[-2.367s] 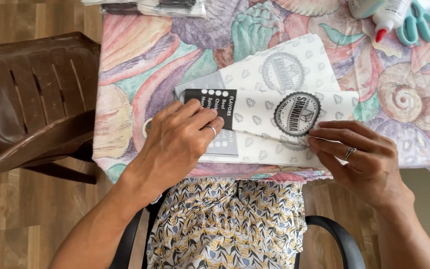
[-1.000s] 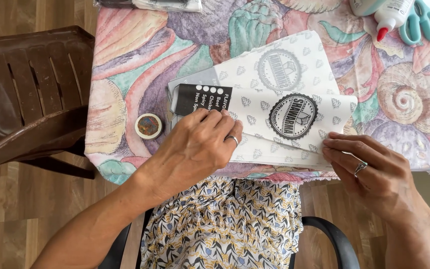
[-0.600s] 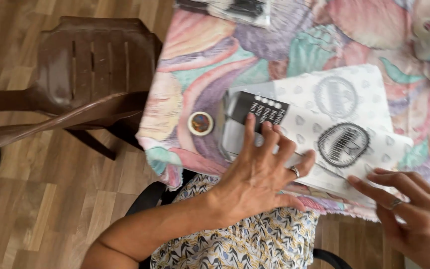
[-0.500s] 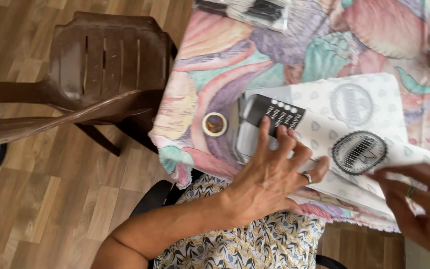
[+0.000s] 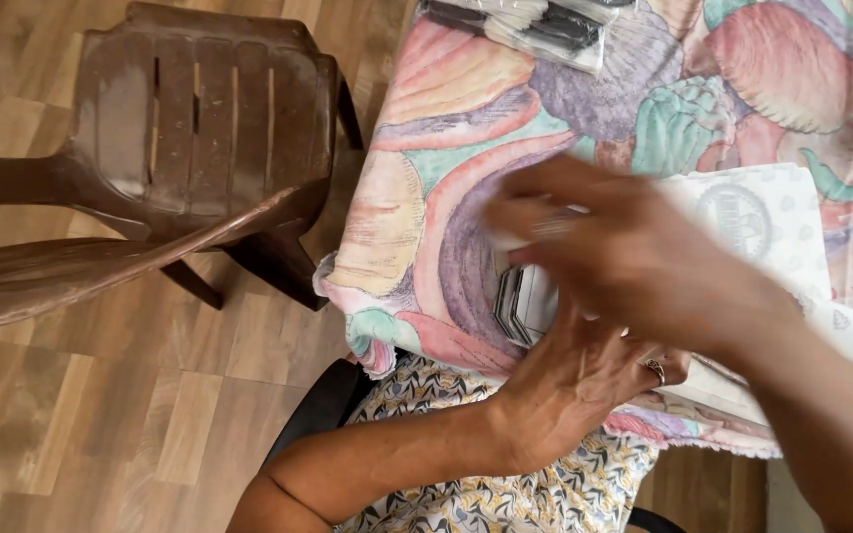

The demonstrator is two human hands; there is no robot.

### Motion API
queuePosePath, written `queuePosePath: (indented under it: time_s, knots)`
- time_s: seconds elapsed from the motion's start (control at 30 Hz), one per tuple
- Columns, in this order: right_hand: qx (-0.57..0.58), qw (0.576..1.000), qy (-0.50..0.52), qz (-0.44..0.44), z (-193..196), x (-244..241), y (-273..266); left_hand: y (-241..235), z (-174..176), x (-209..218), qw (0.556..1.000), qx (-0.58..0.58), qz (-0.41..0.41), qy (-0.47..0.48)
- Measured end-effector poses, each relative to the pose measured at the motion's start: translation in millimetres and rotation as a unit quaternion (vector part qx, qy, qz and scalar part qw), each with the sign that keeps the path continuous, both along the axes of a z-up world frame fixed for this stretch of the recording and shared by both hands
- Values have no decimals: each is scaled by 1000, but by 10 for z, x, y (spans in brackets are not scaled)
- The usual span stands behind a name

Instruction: The person wraps rectangular boxes in white paper printed with a 'Shawarma' logo. They fold the paper over the boxes and secure the edges with small pieces of tape. The person handles the boxes and paper by hand, repeatedly folding and taping to complete the wrapping.

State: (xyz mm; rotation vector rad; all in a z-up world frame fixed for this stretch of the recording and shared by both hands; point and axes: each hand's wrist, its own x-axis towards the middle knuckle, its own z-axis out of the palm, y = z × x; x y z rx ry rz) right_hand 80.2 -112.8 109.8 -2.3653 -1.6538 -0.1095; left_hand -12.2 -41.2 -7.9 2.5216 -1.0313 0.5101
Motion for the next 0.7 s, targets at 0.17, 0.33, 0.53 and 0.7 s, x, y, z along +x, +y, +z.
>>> queuePosePath:
  time_s: [0.17, 0.33, 0.53, 0.7]
  knots:
    - [7, 988, -51, -147, -89, -171, -861, 90, 147, 26, 984, 163, 6, -72]
    - [76, 987, 20, -139, -362, -116, -986, 89, 163, 23, 990, 125, 20, -58]
    - [124, 989, 53, -67, -443, 260, -628, 111, 164, -2, 986, 144, 26, -80]
    - [142, 986, 64, -53, -494, 179, -603, 98, 122, 13, 989, 133, 11, -71]
